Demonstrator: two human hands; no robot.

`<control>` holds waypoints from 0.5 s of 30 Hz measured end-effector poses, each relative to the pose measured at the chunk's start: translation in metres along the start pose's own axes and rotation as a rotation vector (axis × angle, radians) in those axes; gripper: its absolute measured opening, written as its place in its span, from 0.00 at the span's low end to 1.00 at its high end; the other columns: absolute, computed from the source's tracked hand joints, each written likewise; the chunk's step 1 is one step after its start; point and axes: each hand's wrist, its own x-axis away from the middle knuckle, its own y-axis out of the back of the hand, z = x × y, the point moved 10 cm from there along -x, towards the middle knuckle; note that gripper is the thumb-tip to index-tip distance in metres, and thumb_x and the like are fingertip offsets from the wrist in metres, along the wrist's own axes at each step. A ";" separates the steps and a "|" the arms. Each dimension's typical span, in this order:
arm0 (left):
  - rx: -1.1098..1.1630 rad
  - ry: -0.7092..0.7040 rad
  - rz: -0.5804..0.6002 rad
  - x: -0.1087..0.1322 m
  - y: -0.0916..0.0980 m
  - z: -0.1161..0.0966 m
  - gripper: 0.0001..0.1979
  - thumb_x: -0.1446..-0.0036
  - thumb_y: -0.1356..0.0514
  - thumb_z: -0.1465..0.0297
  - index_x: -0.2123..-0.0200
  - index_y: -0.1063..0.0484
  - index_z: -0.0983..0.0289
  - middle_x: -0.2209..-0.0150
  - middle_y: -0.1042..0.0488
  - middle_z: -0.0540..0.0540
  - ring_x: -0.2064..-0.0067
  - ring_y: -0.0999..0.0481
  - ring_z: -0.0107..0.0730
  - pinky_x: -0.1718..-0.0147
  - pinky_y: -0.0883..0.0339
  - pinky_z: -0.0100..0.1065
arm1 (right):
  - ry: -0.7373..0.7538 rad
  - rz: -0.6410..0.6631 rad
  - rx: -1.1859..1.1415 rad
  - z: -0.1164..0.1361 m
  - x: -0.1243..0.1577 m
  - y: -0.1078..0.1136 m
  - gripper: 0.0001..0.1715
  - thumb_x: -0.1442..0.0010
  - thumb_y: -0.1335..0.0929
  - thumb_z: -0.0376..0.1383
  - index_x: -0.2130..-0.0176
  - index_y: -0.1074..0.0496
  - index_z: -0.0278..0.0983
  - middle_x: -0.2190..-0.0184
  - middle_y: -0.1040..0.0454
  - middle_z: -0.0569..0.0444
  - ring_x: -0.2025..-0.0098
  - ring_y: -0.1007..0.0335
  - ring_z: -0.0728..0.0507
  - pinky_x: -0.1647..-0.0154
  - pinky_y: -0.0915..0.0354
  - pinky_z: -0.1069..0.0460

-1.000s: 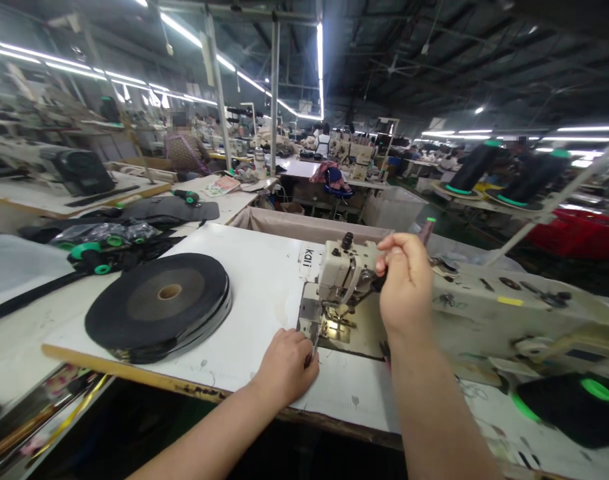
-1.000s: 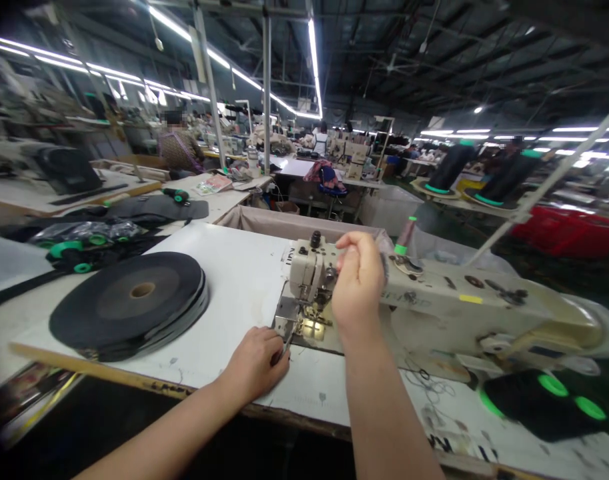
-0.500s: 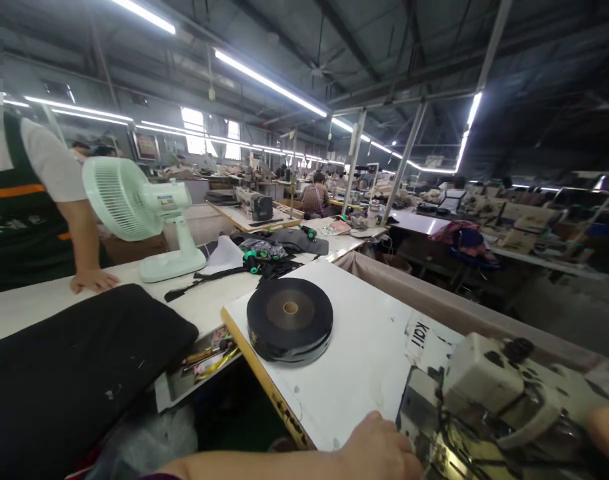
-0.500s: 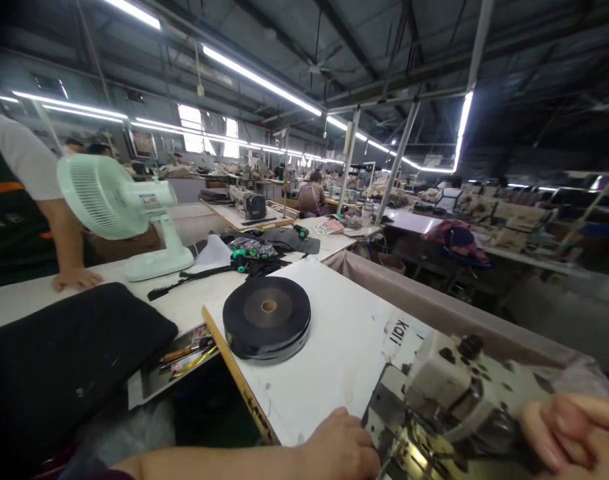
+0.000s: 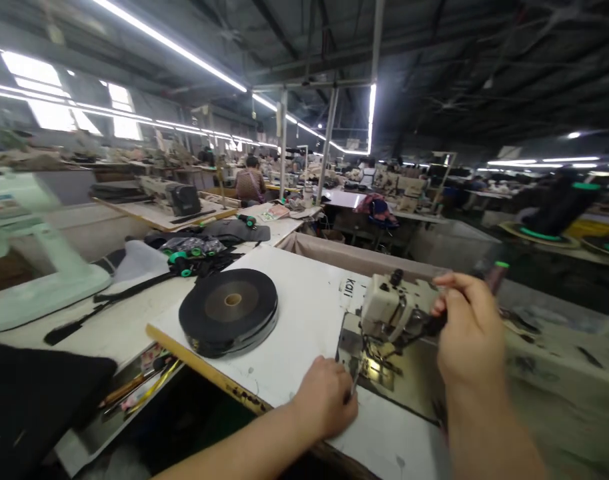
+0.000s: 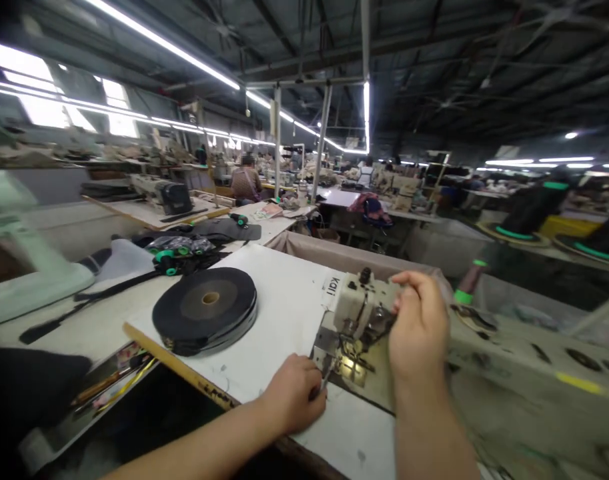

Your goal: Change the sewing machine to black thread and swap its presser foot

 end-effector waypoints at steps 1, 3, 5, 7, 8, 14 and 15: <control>0.012 0.004 0.003 0.001 0.002 0.000 0.09 0.42 0.39 0.68 0.75 0.28 0.61 0.69 0.21 0.55 0.61 0.22 0.41 0.61 0.36 0.43 | 0.009 -0.004 -0.033 0.001 0.000 -0.002 0.07 0.42 0.37 0.37 0.64 0.29 0.41 0.75 0.36 0.60 0.74 0.40 0.47 0.70 0.42 0.49; 0.020 0.005 0.002 0.002 0.005 -0.002 0.10 0.41 0.40 0.69 0.75 0.29 0.61 0.70 0.22 0.55 0.62 0.22 0.41 0.60 0.36 0.43 | -0.001 -0.019 -0.129 0.001 0.000 -0.006 0.04 0.45 0.38 0.34 0.70 0.34 0.40 0.80 0.41 0.62 0.77 0.44 0.48 0.76 0.47 0.52; 0.019 -0.002 -0.004 0.003 0.006 -0.003 0.10 0.40 0.41 0.70 0.75 0.30 0.61 0.70 0.22 0.55 0.62 0.23 0.41 0.60 0.36 0.44 | -0.027 -0.012 -0.231 -0.001 -0.001 -0.010 0.03 0.47 0.39 0.34 0.73 0.38 0.41 0.82 0.45 0.62 0.80 0.47 0.49 0.79 0.51 0.53; 0.015 -0.009 -0.005 0.004 0.007 -0.004 0.10 0.40 0.41 0.70 0.75 0.31 0.61 0.70 0.23 0.55 0.62 0.24 0.41 0.60 0.37 0.44 | -0.052 0.011 -0.306 -0.003 -0.003 -0.014 0.03 0.49 0.39 0.34 0.74 0.39 0.41 0.82 0.47 0.63 0.82 0.51 0.51 0.81 0.55 0.54; 0.014 -0.012 -0.001 0.004 0.007 -0.005 0.10 0.40 0.41 0.70 0.75 0.31 0.61 0.70 0.23 0.55 0.62 0.24 0.41 0.60 0.37 0.43 | -0.071 0.044 -0.337 -0.005 -0.005 -0.016 0.03 0.49 0.39 0.34 0.75 0.39 0.41 0.82 0.48 0.63 0.82 0.52 0.51 0.82 0.57 0.55; 0.002 -0.010 0.020 0.003 0.008 -0.006 0.12 0.39 0.42 0.70 0.76 0.33 0.61 0.70 0.24 0.54 0.62 0.25 0.41 0.60 0.38 0.43 | -0.129 0.328 -0.407 -0.008 -0.004 -0.026 0.03 0.48 0.38 0.33 0.74 0.38 0.40 0.81 0.48 0.62 0.81 0.50 0.50 0.81 0.52 0.54; 0.001 -0.008 0.019 0.003 0.008 -0.005 0.12 0.39 0.42 0.70 0.76 0.33 0.61 0.70 0.24 0.54 0.62 0.25 0.41 0.60 0.38 0.43 | -0.096 0.321 -0.350 -0.006 -0.004 -0.021 0.03 0.45 0.38 0.34 0.72 0.36 0.40 0.79 0.43 0.60 0.77 0.44 0.48 0.77 0.47 0.53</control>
